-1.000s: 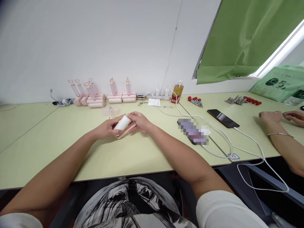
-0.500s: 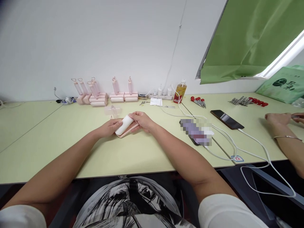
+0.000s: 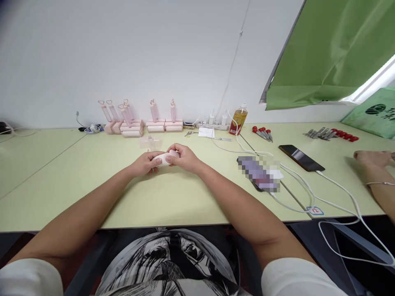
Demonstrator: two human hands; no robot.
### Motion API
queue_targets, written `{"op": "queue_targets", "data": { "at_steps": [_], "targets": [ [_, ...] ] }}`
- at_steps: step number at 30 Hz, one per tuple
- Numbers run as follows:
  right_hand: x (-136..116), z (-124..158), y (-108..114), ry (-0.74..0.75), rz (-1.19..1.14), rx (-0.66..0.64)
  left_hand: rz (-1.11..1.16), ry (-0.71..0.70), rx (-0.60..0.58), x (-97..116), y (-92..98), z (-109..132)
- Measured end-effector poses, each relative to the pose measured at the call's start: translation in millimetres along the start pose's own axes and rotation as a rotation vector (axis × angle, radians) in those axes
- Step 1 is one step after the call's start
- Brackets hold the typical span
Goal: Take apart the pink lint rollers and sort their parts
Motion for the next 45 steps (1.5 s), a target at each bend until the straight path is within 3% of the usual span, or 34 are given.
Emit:
{"op": "queue_targets", "data": {
  "at_steps": [4, 9, 18, 36, 45],
  "targets": [
    [7, -1, 3, -0.051, 0.067, -0.025, -0.082, -0.001, 0.139, -6, 12.1, -2],
    [11, 2, -2, -0.161, 0.002, -0.110, -0.231, 0.020, 0.203, -2, 17.9, 0],
    [19, -2, 2, -0.113, -0.027, -0.037, -0.335, 0.063, 0.223, 3, 16.6, 0],
    [8, 2, 6, -0.100, 0.064, 0.132, -0.306, -0.013, 0.237, 8, 21.1, -2],
    [12, 1, 10, -0.091, 0.082, 0.147, -0.275, -0.010, 0.241, 8, 20.8, -3]
  ]
}}
Point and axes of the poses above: each hand's wrist, its own z-axis away from the middle knuckle, its own y-axis out of the back of the hand, x = y × z, the point moved 8 cm from there along -z, towards the middle knuckle, and after that the axes turned 2 degrees about z, right-handed, at the moved point
